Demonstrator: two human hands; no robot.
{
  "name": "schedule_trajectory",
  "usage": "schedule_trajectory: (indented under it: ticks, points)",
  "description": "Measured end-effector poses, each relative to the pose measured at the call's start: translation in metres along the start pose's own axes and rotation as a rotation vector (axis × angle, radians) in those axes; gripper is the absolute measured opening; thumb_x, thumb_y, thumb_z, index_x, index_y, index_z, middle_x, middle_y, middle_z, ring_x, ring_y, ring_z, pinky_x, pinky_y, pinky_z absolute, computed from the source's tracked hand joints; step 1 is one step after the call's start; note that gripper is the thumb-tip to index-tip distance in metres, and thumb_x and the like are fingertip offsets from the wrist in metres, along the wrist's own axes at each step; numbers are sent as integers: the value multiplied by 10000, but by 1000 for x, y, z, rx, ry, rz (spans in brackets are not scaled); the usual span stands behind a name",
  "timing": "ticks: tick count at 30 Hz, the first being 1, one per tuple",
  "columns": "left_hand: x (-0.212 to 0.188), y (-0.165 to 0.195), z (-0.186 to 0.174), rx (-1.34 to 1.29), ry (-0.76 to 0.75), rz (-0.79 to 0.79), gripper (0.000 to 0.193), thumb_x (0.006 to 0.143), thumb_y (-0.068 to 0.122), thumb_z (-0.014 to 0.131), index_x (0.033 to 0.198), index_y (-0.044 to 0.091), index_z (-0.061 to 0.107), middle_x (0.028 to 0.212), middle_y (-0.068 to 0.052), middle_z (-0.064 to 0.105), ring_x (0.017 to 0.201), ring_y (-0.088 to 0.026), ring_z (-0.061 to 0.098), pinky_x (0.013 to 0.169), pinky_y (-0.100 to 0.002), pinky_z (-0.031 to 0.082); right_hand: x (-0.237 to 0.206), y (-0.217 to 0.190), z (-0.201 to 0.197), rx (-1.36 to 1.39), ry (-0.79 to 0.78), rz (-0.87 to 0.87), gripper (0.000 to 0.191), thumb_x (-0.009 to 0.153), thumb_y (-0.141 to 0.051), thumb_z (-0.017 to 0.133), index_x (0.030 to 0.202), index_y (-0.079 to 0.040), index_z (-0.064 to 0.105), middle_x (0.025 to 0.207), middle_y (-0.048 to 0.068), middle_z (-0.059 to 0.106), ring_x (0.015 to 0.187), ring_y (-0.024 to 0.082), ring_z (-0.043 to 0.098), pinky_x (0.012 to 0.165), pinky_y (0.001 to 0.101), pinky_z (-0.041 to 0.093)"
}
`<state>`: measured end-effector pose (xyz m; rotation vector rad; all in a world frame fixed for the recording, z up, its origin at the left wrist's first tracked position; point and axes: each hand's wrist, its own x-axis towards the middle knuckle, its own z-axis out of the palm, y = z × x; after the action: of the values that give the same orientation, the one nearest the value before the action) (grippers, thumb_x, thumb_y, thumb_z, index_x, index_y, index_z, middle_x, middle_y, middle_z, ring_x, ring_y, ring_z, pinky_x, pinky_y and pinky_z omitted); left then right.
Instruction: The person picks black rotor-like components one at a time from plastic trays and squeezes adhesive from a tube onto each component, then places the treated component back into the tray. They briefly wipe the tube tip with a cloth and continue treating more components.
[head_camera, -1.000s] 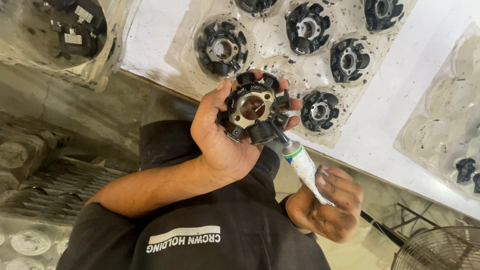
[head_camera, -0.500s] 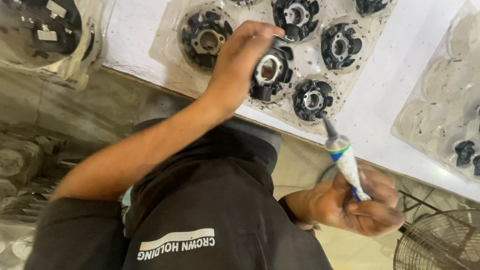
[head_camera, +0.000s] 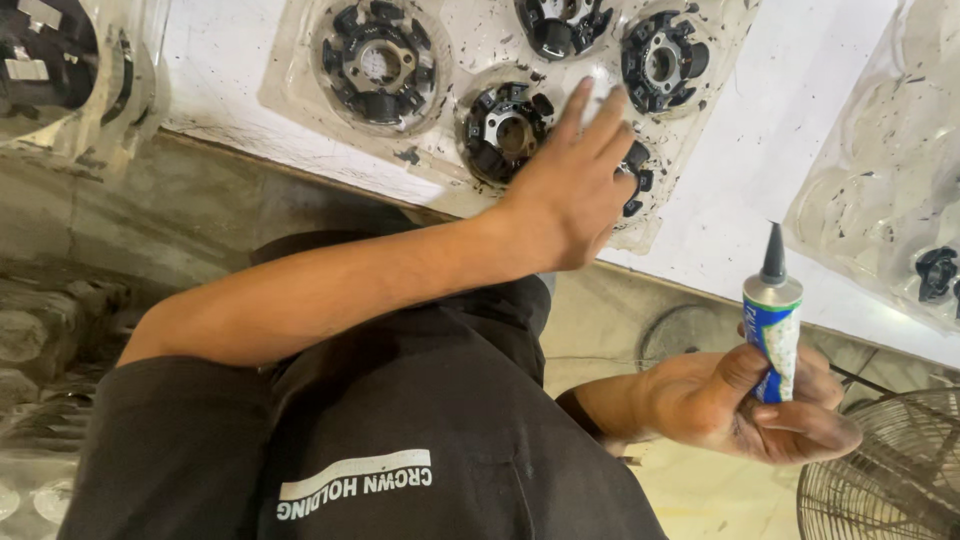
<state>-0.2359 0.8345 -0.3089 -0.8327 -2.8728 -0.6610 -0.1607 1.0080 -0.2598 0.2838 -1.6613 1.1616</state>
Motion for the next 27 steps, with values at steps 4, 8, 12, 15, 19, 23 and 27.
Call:
schedule_trajectory:
  ticks: [4,8,12,15,19,23,27]
  points:
    - [10,10,9,111,-101,1,774,995,662,444,1070,-74,671,1547,-317,353,1507,-499,73,1169,-664,-34,-5,5,-10,157,-7,101,531,933,-119,884,943,-111,353,803,44,450,704,182,517,618,308,472]
    - [-1,22,-19,-240,30,-142,527,952,505,599,1188,34,620,1500,-350,343,1459,-547,196,1191,-674,126,-9,18,-24,245,25,189,500,969,-89,867,967,-104,366,836,55,488,715,202,597,616,312,515]
    - [-45,28,-55,-771,-7,-243,473,948,433,697,1255,96,569,1519,-284,397,1307,-471,510,1098,-559,452,-12,29,-37,402,9,337,464,998,-64,835,982,-118,374,841,64,532,743,203,653,608,282,527]
    - [-71,16,-63,-1168,99,-158,528,822,395,849,1184,119,581,1353,-213,572,1211,-361,683,1014,-472,621,-12,35,-40,572,3,470,436,992,-19,812,1000,-123,389,813,61,561,706,159,635,586,231,511]
    - [-75,2,-59,-1856,540,86,730,857,174,897,1405,189,414,1516,-231,512,1411,-303,546,1233,-493,511,-17,31,-29,696,-94,584,418,962,82,801,949,-91,420,838,54,602,742,161,651,646,239,543]
    - [-71,-6,-63,-2371,614,108,690,907,148,806,1485,109,430,1607,-225,450,1383,-318,565,1178,-457,497,-31,4,-10,477,-233,404,464,920,95,841,966,-104,425,916,112,674,823,197,680,779,327,587]
    - [-76,-7,-75,-2038,720,142,665,907,216,683,1497,44,428,1521,-192,461,1317,-288,581,1117,-404,516,-43,-19,6,154,-235,164,496,852,103,853,911,-89,400,909,162,691,842,266,711,752,359,599]
